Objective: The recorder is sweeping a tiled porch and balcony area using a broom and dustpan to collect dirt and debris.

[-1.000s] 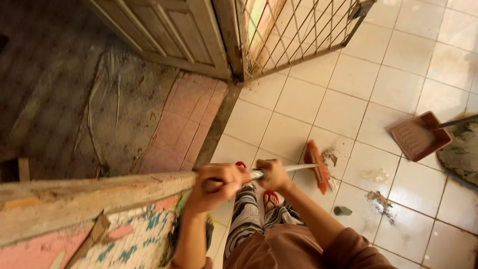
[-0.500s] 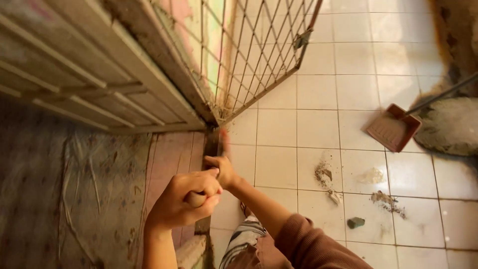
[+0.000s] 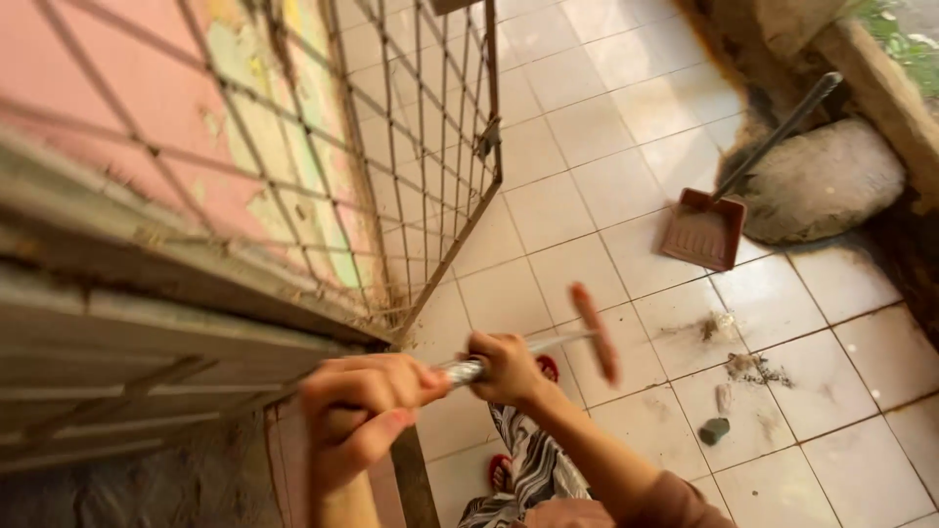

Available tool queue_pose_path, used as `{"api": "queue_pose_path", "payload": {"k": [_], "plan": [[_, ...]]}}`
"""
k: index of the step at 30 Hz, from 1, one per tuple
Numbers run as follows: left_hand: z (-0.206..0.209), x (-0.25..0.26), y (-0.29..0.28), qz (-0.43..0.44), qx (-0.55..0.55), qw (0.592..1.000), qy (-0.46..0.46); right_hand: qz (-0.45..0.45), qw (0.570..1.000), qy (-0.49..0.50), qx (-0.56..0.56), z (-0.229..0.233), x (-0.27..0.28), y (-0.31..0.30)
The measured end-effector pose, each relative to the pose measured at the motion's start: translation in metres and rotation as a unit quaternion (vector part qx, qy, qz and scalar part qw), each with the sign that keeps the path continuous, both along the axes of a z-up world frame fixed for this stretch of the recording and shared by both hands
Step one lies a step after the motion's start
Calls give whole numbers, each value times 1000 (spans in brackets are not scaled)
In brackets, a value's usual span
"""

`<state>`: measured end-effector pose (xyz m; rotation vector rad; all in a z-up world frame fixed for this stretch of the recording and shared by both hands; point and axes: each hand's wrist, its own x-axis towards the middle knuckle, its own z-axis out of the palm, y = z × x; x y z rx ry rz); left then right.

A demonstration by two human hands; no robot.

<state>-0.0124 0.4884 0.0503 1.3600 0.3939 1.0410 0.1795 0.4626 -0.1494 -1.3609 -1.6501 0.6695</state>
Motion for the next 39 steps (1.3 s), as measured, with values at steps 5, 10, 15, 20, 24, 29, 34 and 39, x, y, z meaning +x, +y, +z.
{"api": "queue_pose_path", "payload": {"k": [5, 10, 15, 20, 24, 29, 34, 39], "plan": [[62, 77, 89, -89, 236, 960, 124, -24, 972, 154, 175, 27, 27, 113], [-9, 165, 150, -177, 194, 922, 285, -53, 832, 525, -173, -98, 111, 180], [-42, 215, 184, -205, 102, 965, 127, -136, 983, 115, 49, -52, 176, 151], [-40, 261, 203, -197, 3, 978, 67, -186, 980, 59, 29, -54, 228, 146], [35, 285, 228, -189, 48, 980, 31, -226, 963, 75, 124, 6, 236, 195], [47, 357, 269, -245, 268, 923, 125, -249, 944, 153, 154, 18, 281, 271], [-17, 429, 340, -318, 249, 905, 131, -251, 946, 188, 88, -29, 345, 324], [-29, 440, 437, -311, 65, 946, 58, -242, 955, 151, 79, -36, 367, 369]]}}
